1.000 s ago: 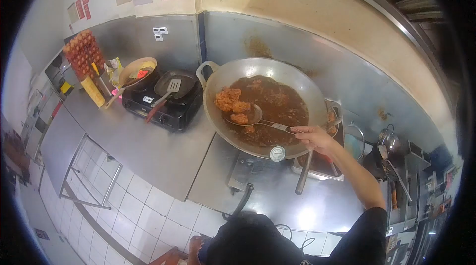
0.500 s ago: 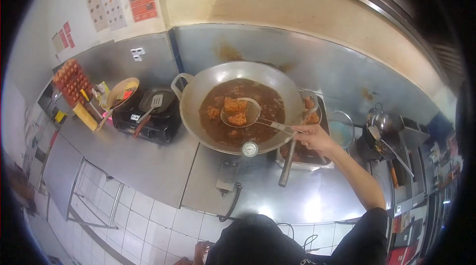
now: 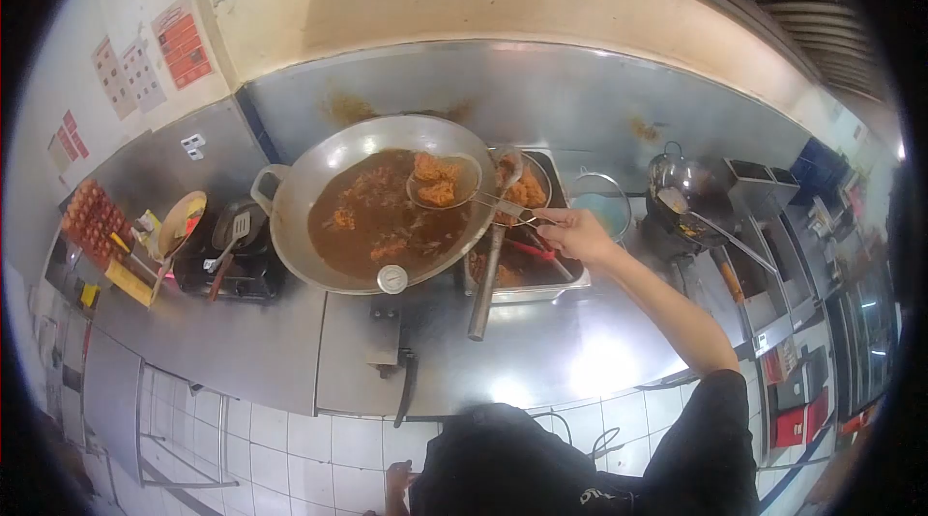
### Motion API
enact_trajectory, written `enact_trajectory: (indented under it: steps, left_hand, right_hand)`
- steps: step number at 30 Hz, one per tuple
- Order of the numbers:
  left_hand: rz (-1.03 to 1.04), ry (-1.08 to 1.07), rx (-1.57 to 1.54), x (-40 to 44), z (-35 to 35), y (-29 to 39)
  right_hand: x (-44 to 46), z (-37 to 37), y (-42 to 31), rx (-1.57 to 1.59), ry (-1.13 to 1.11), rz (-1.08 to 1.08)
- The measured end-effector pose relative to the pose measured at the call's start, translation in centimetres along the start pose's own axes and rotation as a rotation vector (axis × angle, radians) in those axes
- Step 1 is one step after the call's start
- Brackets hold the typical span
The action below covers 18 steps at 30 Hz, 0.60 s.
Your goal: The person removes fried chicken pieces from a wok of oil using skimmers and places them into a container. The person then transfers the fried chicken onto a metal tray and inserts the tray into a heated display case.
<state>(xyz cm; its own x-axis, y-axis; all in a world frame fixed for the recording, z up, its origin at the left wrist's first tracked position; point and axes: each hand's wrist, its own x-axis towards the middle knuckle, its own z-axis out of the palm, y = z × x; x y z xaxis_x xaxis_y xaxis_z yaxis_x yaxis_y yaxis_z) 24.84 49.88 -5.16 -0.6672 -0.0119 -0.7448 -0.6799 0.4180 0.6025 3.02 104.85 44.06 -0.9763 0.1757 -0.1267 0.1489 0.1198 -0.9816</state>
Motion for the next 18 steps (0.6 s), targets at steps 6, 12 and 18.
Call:
enact_trajectory:
  steps: [6,12,18]
  left_hand:
    - [0.243,-0.051,0.148,0.8,3.5,-2.7]
    - [0.364,0.034,0.554,2.9,6.6,-5.8]
    - [0.482,0.114,0.658,-1.8,7.3,-4.2]
  right_hand:
    - [-0.2,-5.6,-1.4,0.095,0.019,0.034]
    - [1.0,-11.6,-3.1,0.093,0.141,-0.049]
    - [3.3,-17.4,-2.2,0.041,0.274,-0.146]
